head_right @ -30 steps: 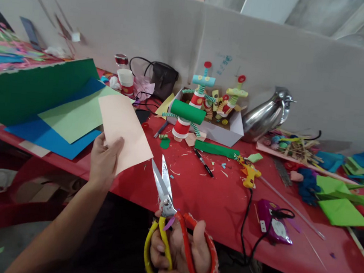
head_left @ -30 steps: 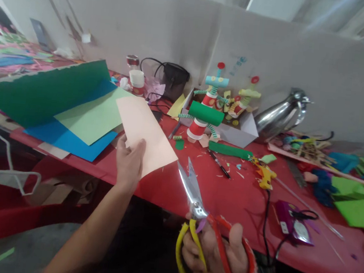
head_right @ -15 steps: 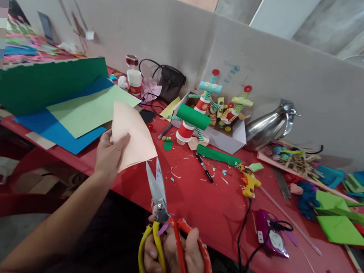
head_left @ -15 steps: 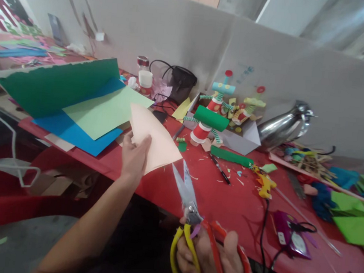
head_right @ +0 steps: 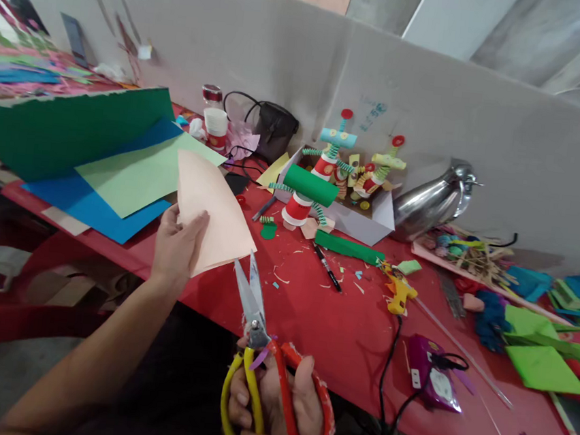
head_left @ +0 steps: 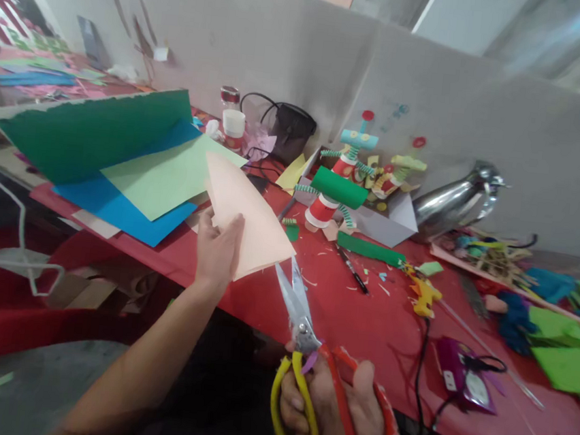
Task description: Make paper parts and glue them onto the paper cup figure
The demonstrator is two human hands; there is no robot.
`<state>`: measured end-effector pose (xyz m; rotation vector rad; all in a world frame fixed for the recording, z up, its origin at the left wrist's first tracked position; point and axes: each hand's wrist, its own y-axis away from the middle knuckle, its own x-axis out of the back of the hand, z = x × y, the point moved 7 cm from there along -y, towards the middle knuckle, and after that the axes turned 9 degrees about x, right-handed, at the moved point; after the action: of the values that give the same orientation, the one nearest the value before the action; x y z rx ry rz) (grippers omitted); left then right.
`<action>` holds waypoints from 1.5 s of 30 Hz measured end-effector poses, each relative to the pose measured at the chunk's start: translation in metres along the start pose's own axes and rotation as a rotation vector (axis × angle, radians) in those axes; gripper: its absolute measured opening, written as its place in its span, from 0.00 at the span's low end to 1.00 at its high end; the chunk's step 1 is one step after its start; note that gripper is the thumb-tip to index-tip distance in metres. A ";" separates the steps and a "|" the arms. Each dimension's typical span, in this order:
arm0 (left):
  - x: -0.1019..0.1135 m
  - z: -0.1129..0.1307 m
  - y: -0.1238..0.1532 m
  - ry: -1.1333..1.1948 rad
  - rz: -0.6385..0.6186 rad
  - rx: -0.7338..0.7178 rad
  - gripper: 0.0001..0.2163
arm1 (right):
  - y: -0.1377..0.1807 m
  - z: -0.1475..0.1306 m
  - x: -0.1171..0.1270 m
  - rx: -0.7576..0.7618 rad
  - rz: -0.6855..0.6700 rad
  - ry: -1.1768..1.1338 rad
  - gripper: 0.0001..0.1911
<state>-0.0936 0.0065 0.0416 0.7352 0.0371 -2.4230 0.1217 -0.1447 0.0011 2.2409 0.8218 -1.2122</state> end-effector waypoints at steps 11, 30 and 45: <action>-0.005 -0.009 0.023 -0.004 -0.395 0.176 0.25 | -0.012 -0.020 -0.008 0.082 -0.125 -0.116 0.47; 0.007 -0.028 0.022 -0.107 -0.320 0.320 0.30 | -0.031 -0.007 0.008 0.039 -0.110 -0.140 0.46; 0.000 -0.022 0.031 -0.110 -0.401 0.271 0.30 | -0.026 -0.013 0.001 0.030 -0.125 -0.142 0.46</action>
<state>-0.0651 -0.0147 0.0276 0.7704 -0.2112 -2.8869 0.1114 -0.1175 0.0036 2.1252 0.9047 -1.4320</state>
